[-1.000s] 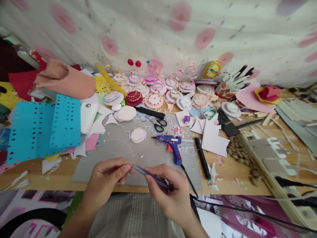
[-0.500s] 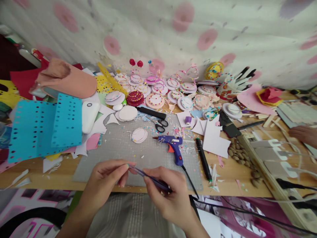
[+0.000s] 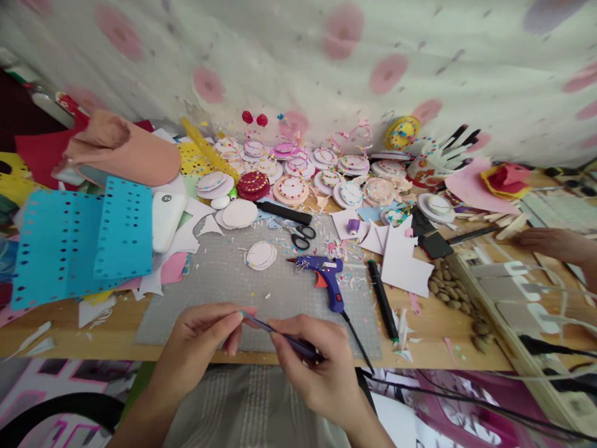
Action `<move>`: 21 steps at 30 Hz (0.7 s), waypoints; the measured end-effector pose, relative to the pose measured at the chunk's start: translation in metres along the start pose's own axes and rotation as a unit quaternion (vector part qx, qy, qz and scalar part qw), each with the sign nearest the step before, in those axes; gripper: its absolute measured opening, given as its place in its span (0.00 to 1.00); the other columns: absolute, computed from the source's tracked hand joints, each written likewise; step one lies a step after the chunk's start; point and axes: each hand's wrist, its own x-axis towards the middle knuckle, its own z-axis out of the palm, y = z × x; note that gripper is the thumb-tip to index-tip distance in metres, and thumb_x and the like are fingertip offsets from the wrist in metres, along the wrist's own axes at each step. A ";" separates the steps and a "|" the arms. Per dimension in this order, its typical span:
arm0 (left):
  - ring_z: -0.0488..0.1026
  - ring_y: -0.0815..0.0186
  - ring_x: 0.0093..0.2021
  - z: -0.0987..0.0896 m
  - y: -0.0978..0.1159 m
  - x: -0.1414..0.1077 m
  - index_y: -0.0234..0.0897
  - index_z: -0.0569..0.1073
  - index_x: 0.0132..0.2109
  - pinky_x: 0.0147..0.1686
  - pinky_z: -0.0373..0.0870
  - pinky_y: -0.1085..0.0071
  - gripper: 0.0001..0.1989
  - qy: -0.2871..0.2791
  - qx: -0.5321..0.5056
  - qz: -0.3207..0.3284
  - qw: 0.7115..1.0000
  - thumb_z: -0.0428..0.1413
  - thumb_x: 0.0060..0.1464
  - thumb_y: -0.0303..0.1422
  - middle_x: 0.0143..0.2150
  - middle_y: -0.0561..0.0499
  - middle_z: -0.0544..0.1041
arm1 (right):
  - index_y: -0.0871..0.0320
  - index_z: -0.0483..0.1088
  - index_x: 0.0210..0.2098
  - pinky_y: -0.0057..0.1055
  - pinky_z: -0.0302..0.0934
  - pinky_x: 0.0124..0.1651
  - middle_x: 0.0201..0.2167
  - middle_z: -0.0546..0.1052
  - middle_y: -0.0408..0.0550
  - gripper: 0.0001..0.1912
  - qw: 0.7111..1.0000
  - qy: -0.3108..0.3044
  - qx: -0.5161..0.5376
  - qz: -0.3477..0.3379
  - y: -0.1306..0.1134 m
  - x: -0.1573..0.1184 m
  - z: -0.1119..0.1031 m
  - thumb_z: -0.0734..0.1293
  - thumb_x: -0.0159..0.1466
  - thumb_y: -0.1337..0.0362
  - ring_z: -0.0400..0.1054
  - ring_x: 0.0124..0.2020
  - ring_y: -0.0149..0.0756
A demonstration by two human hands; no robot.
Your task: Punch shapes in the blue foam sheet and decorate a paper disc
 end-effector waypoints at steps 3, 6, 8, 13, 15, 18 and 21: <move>0.67 0.72 0.20 0.003 -0.002 0.000 0.40 0.82 0.43 0.23 0.65 0.76 0.11 0.003 -0.005 0.016 1.000 0.59 0.57 0.38 0.19 0.53 0.72 | 0.56 0.77 0.35 0.23 0.62 0.22 0.26 0.80 0.46 0.05 1.000 0.017 0.013 -0.003 0.000 -0.001 0.002 0.67 0.61 0.68 0.73 0.24 0.33; 0.74 0.67 0.27 0.013 -0.006 -0.001 0.41 0.82 0.41 0.28 0.72 0.73 0.11 0.001 0.002 0.066 0.998 0.60 0.55 0.40 0.29 0.48 0.80 | 0.57 0.75 0.34 0.23 0.63 0.23 0.24 0.78 0.45 0.04 0.999 0.039 0.032 -0.004 -0.001 -0.005 0.014 0.66 0.62 0.67 0.71 0.22 0.32; 0.77 0.62 0.37 0.020 -0.010 -0.003 0.41 0.82 0.40 0.38 0.74 0.69 0.09 0.016 0.032 0.107 0.994 0.59 0.56 0.38 0.38 0.46 0.82 | 0.57 0.73 0.33 0.23 0.63 0.23 0.23 0.77 0.45 0.04 0.998 0.052 0.041 -0.003 -0.001 -0.008 0.028 0.65 0.63 0.67 0.70 0.22 0.32; 0.76 0.63 0.43 0.028 -0.022 -0.006 0.42 0.81 0.39 0.47 0.71 0.70 0.08 0.122 0.115 0.160 0.973 0.57 0.58 0.32 0.40 0.49 0.82 | 0.57 0.67 0.32 0.23 0.59 0.24 0.22 0.72 0.42 0.07 0.998 0.054 0.033 0.000 0.006 -0.013 0.051 0.61 0.66 0.66 0.66 0.22 0.29; 0.76 0.64 0.40 0.024 -0.024 -0.006 0.40 0.80 0.36 0.44 0.71 0.72 0.07 0.164 0.116 0.168 0.965 0.56 0.59 0.33 0.36 0.50 0.81 | 0.57 0.65 0.31 0.25 0.59 0.26 0.23 0.69 0.42 0.08 0.999 0.051 -0.011 -0.014 0.015 -0.011 0.046 0.58 0.67 0.66 0.64 0.23 0.30; 0.73 0.67 0.31 0.013 -0.023 -0.003 0.37 0.74 0.29 0.34 0.70 0.75 0.13 0.195 0.111 0.165 0.960 0.54 0.60 0.36 0.27 0.52 0.75 | 0.57 0.64 0.35 0.32 0.61 0.35 0.30 0.69 0.47 0.06 0.973 0.153 -0.170 0.009 0.039 -0.004 0.026 0.59 0.66 0.62 0.65 0.32 0.37; 0.66 0.70 0.23 0.001 -0.018 -0.001 0.36 0.70 0.27 0.24 0.64 0.76 0.16 0.168 0.131 0.134 0.968 0.52 0.60 0.39 0.21 0.55 0.68 | 0.61 0.64 0.43 0.46 0.59 0.44 0.38 0.69 0.58 0.22 0.890 0.226 -0.389 0.079 0.071 0.003 0.008 0.64 0.61 0.48 0.64 0.40 0.50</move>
